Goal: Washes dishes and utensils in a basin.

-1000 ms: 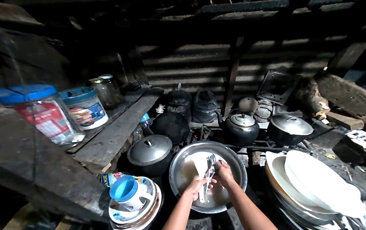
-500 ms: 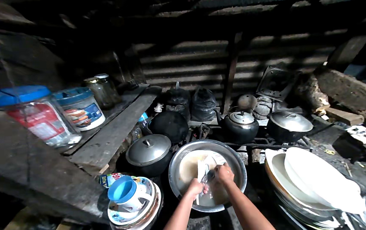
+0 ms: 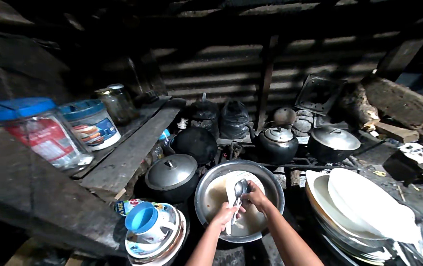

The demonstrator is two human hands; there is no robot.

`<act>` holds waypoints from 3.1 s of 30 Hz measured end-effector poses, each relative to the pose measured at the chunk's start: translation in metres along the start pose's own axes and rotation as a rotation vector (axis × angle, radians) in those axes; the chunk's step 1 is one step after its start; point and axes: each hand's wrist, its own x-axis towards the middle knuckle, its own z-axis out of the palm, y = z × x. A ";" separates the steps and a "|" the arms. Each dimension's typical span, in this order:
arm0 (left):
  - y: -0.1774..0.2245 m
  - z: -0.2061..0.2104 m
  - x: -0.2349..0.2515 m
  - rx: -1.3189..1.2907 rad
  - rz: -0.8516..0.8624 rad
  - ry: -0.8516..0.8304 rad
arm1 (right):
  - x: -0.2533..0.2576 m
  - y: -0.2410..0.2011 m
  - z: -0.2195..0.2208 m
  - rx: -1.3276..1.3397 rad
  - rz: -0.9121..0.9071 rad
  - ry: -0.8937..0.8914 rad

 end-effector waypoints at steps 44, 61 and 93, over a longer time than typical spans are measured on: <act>0.047 0.022 0.011 -0.174 0.141 0.186 | -0.041 -0.042 0.018 -0.080 -0.121 -0.219; 0.035 -0.002 0.021 0.917 0.063 -0.113 | -0.185 -0.149 -0.170 -0.736 -0.063 -0.236; 0.015 -0.038 0.032 1.074 -0.067 0.369 | -0.309 -0.109 -0.313 -0.756 0.040 0.187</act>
